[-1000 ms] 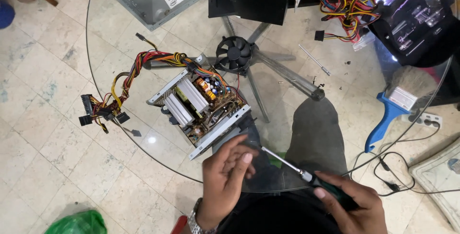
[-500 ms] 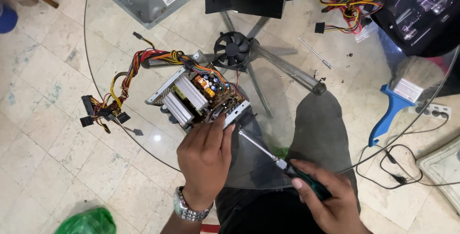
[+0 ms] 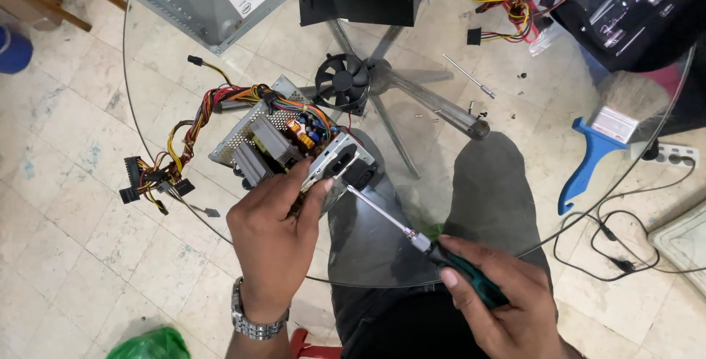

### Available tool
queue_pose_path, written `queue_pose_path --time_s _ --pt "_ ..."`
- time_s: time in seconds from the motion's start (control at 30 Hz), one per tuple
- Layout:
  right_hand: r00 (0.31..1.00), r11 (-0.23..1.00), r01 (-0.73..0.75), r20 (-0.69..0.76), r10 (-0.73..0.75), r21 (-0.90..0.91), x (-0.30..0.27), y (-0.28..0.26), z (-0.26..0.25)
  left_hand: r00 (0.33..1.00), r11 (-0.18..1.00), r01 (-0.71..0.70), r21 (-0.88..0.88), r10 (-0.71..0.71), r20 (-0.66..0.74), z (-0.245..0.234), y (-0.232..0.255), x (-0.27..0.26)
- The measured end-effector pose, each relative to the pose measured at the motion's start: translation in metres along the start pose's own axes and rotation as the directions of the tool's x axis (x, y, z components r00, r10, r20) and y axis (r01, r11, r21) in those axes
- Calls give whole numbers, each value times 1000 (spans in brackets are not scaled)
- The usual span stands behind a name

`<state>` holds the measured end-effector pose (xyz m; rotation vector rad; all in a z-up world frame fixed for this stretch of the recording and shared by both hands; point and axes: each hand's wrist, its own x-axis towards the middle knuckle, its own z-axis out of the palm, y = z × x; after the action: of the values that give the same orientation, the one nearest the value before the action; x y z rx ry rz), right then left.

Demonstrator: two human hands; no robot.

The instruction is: The person uses a screwdriver to remove screws from a computer power supply unit placed on a glass table. They manipulate the unit and its attached wires while unscrewing components.

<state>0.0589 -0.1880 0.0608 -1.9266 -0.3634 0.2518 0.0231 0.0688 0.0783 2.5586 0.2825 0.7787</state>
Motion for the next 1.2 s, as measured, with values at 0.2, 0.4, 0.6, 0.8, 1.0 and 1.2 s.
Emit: queue_pose_path --time_s 0.2,0.4,0.6,0.8,1.0,1.2 --pt "992 992 124 14 -124 -11 6 4 3 1000 1000 6 -19 -6 -5 1 1 -2" --pt "988 988 153 33 -152 -23 8 5 6 1000 999 -7 48 8 -23 11 1 -12" --pt "985 981 171 38 -168 -91 3 14 4 999 997 -4 75 7 -37 24 4 -25" --pt "993 984 107 69 -98 -145 -2 30 6 991 992 14 124 -31 132 26 6 -25" --pt "979 989 -125 149 136 -81 -7 42 10 956 997 15 76 -37 292 19 -1 -17" --pt "983 994 -59 168 75 -97 -1 33 13 933 1000 7 -18 0 360 17 -8 -13"
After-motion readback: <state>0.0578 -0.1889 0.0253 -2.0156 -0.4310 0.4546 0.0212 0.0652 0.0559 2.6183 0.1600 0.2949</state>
